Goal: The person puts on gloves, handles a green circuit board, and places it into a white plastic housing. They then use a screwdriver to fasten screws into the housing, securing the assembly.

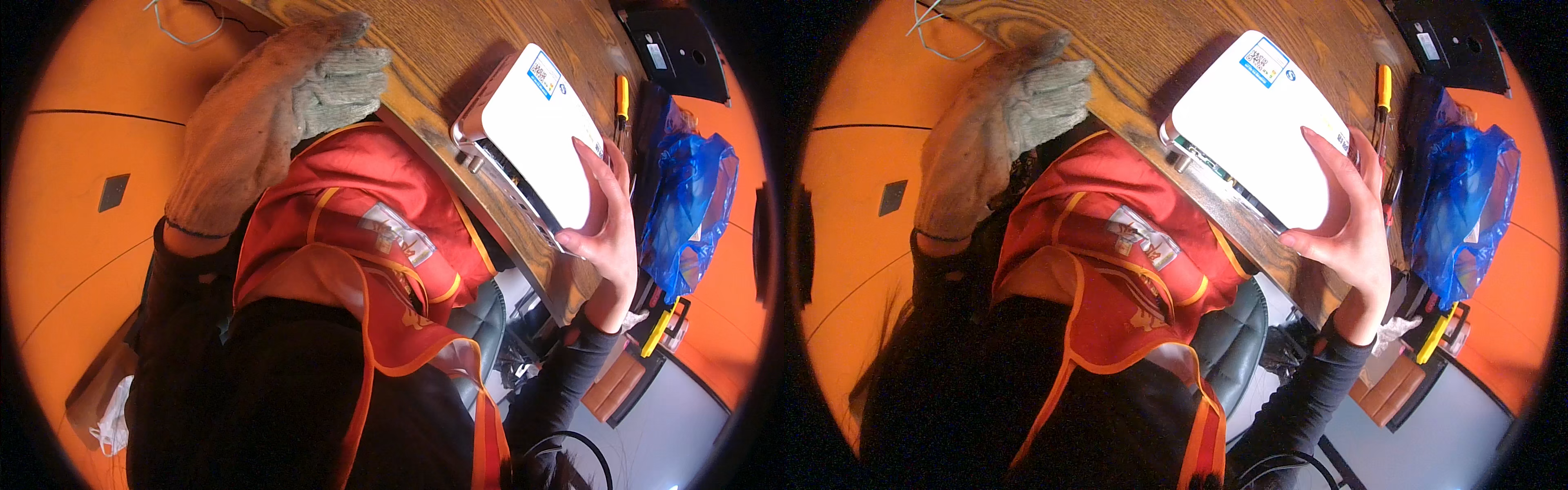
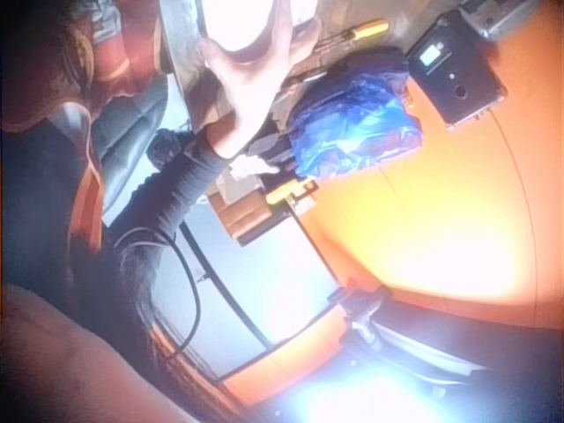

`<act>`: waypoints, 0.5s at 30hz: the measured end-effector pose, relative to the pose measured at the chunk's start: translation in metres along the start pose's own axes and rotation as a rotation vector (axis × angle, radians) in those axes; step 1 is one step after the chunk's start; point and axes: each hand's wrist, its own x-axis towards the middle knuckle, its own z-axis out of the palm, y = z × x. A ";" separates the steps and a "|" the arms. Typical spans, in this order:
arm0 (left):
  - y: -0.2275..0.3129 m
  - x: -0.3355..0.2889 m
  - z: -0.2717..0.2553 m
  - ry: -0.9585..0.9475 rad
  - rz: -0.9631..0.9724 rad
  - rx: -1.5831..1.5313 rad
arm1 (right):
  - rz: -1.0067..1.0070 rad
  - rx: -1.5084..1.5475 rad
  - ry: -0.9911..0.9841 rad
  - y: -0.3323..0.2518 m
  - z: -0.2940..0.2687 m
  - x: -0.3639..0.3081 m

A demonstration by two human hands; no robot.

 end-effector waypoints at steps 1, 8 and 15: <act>-0.001 0.000 0.001 0.037 -0.124 -0.175 | 0.000 0.000 -0.005 0.000 0.000 0.000; 0.008 0.001 0.000 0.013 -0.088 0.173 | 0.012 -0.020 0.008 0.000 0.009 -0.001; 0.007 0.004 0.009 0.098 -0.326 -0.413 | 0.013 0.117 0.013 0.000 0.005 -0.002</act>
